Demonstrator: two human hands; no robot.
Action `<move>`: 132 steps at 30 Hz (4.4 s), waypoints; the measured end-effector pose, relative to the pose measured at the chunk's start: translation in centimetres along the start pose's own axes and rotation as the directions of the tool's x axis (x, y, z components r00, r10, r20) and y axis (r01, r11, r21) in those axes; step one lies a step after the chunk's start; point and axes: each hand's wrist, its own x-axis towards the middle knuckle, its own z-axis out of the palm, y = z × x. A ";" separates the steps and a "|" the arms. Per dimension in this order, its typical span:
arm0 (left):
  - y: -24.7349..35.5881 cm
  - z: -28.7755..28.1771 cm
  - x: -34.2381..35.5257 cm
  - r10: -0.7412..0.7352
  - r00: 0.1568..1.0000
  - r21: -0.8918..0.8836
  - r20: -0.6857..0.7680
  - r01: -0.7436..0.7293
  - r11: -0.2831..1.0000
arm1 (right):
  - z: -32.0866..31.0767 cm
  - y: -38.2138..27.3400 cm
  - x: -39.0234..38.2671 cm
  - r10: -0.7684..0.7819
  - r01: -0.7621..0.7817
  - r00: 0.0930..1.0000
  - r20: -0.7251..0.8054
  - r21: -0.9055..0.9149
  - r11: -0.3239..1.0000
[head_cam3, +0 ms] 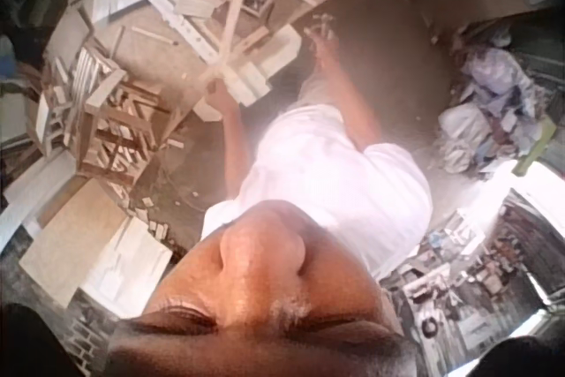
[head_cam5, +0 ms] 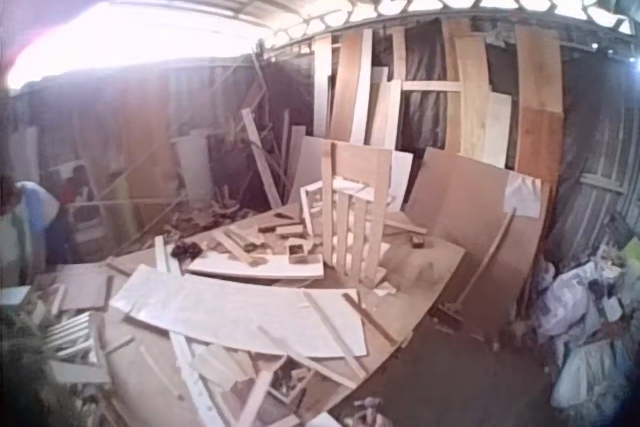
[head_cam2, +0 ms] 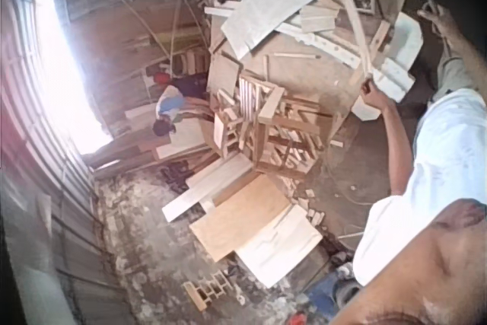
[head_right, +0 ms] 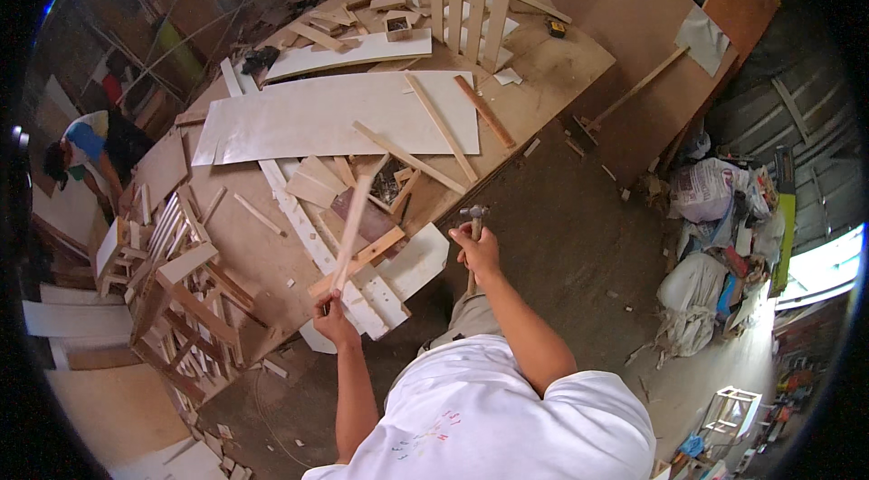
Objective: The person assembles a small wooden chair using a hammer and wooden pieces, then uses a file on a thin wooden strip at a workbench.
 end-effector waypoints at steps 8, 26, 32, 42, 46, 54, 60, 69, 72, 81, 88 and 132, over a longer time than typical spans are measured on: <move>-5.0 8.6 -1.4 0.089 0.992 0.177 0.088 -0.103 0.979 | -4.6 -1.6 17.8 -0.532 0.326 0.836 -0.133 -0.659 0.678; -2.5 18.8 -8.4 0.005 0.992 0.309 0.122 -0.043 0.950 | -5.3 -8.1 29.6 -0.337 0.354 0.929 0.154 -0.637 0.685; 0.2 18.5 -8.9 -0.015 0.996 0.063 0.093 0.009 0.998 | -0.6 -9.8 15.5 -0.325 0.647 0.727 0.605 -0.445 0.619; 8.2 -1.0 -11.4 0.153 0.944 -0.013 -0.293 -0.165 0.986 | 4.9 -4.7 -2.8 -0.179 0.918 0.190 0.965 -0.110 0.382; 13.7 -7.9 -13.9 0.174 0.926 -0.109 -0.335 -0.222 0.969 | 8.7 -2.5 -8.4 -0.255 0.940 0.125 0.959 -0.032 0.340; 18.4 -19.3 -9.5 0.251 0.899 -0.310 -0.358 -0.368 0.877 | 17.0 -0.9 -16.7 -0.292 0.583 0.472 0.832 -0.046 0.811; 20.2 -26.8 -2.6 0.492 0.850 -0.421 -0.188 -0.523 0.741 | 26.7 0.5 -17.9 -0.520 0.251 0.443 0.731 0.455 0.854; 24.7 -34.6 5.1 0.516 0.840 -0.612 -0.167 -0.499 0.614 | 38.6 -0.3 -21.1 -0.762 0.750 0.190 0.620 0.409 0.520; 26.1 -35.6 8.1 0.475 0.873 -0.609 -0.108 -0.436 0.663 | 40.6 -0.6 -21.5 -0.797 0.839 0.149 0.585 0.352 0.415; 29.3 -38.5 20.6 0.402 0.914 -0.562 -0.052 -0.359 0.745 | 49.5 -0.2 -24.5 -0.396 0.434 0.704 0.589 0.084 0.897; 30.5 -43.1 27.9 0.488 0.871 0.192 -0.063 -0.469 0.862 | 56.4 -0.9 -25.7 -0.537 0.612 0.701 0.470 -0.010 0.791; 32.5 -43.1 32.5 0.306 0.939 -0.175 0.154 -0.279 0.944 | 59.0 -4.5 -20.7 -0.465 0.729 0.487 0.739 -0.052 0.682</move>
